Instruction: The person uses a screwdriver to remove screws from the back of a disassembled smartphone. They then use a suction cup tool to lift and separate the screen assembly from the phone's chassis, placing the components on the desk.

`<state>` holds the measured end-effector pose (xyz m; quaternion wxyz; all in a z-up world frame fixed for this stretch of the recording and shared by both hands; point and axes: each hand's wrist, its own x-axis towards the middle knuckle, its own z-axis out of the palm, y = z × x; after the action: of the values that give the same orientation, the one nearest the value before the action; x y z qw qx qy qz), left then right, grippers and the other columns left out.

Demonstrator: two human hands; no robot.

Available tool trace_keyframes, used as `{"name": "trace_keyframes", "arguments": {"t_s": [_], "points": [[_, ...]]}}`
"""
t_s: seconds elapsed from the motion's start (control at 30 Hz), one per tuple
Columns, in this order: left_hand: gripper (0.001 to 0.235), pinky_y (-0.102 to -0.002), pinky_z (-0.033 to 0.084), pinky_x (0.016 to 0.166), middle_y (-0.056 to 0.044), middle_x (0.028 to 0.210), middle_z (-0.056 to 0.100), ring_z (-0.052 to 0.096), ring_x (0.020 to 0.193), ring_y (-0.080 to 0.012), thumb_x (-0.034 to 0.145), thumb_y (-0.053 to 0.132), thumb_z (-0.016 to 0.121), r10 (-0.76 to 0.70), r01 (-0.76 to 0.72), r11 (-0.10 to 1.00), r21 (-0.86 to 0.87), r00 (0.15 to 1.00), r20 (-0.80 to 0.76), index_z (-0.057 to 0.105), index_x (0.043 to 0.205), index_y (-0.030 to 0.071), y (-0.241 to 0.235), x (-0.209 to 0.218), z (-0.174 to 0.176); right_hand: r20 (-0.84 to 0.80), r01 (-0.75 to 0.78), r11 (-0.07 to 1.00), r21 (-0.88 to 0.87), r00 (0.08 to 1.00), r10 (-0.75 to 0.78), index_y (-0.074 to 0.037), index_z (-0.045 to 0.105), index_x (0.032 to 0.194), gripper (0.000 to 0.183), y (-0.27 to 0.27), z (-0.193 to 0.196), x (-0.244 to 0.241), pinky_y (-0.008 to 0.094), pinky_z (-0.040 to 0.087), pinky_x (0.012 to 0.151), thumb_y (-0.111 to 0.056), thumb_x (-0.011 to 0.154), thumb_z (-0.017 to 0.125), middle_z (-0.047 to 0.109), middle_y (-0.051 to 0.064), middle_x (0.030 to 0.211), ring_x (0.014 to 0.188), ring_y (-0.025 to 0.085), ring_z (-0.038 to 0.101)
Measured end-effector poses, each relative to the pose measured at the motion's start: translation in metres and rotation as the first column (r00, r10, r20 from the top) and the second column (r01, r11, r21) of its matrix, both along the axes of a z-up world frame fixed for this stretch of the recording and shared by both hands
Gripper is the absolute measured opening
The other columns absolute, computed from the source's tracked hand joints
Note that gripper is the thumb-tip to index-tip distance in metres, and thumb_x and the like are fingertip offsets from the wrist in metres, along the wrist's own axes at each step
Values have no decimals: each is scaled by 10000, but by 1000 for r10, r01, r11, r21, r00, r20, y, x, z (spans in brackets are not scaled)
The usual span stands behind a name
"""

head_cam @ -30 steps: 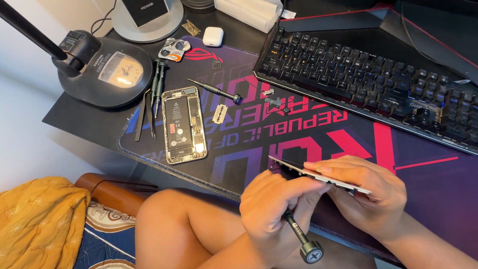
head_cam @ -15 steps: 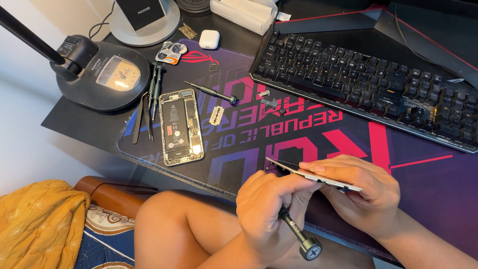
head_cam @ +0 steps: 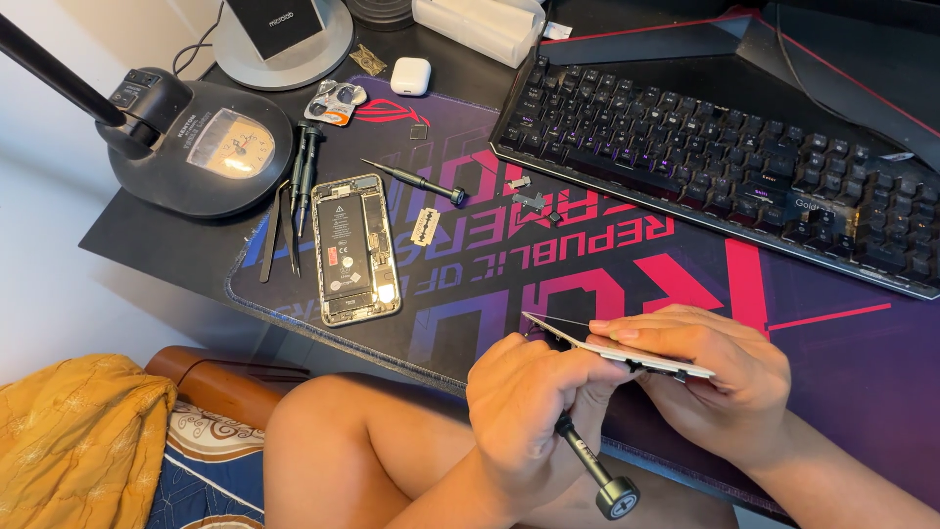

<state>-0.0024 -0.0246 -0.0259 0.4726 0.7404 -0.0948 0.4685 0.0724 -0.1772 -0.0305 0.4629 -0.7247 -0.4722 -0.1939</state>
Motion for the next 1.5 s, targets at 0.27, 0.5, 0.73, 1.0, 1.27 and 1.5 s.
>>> {"name": "trace_keyframes", "arguments": {"t_s": [0.27,0.5,0.73,1.0,1.27,1.5], "points": [[66,-294,294,562,46,660,511,367,538,-151,1006,92,657,-23,24,1000,-17,1000,21,670,942,97,0,1,-3,-46,-17,1000,-6,999,16,35,654,1038,162,1,4,-2,335,688,728,-54,904,673,772,163,1031,859,285,828],[136,-296,308,559,21,644,466,396,528,-160,1037,111,593,-23,24,1000,-20,999,46,669,924,106,-2,1,2,-41,28,999,-24,999,-29,30,665,1032,161,1,7,-3,358,685,794,-61,900,684,771,145,1027,860,257,813],[176,-308,204,553,28,619,304,267,525,-153,1043,116,568,-26,25,999,22,999,37,694,919,112,-9,0,-5,-121,208,976,-55,969,-214,1,712,998,200,-14,-10,-2,261,619,763,13,817,797,757,69,946,855,242,787],[260,-318,203,544,15,608,375,284,497,-158,1084,190,519,-79,70,994,84,990,115,720,966,74,2,-4,0,-230,353,929,-111,900,-369,-24,754,1030,240,-10,1,0,208,615,787,-32,814,858,776,63,928,786,84,726],[188,-252,435,662,48,657,473,409,588,-94,959,-21,681,202,-208,977,-40,972,-116,669,923,163,55,32,8,-542,408,907,-101,742,-394,62,685,1110,216,-31,9,38,259,550,772,-36,933,762,717,120,1058,895,136,640],[116,-408,458,666,40,866,774,673,767,-239,930,317,688,256,-55,961,270,536,-804,715,925,204,105,115,20,-718,226,881,-416,513,-471,-109,749,1245,348,-21,27,48,255,526,680,-212,918,685,847,58,979,842,74,689]]}}
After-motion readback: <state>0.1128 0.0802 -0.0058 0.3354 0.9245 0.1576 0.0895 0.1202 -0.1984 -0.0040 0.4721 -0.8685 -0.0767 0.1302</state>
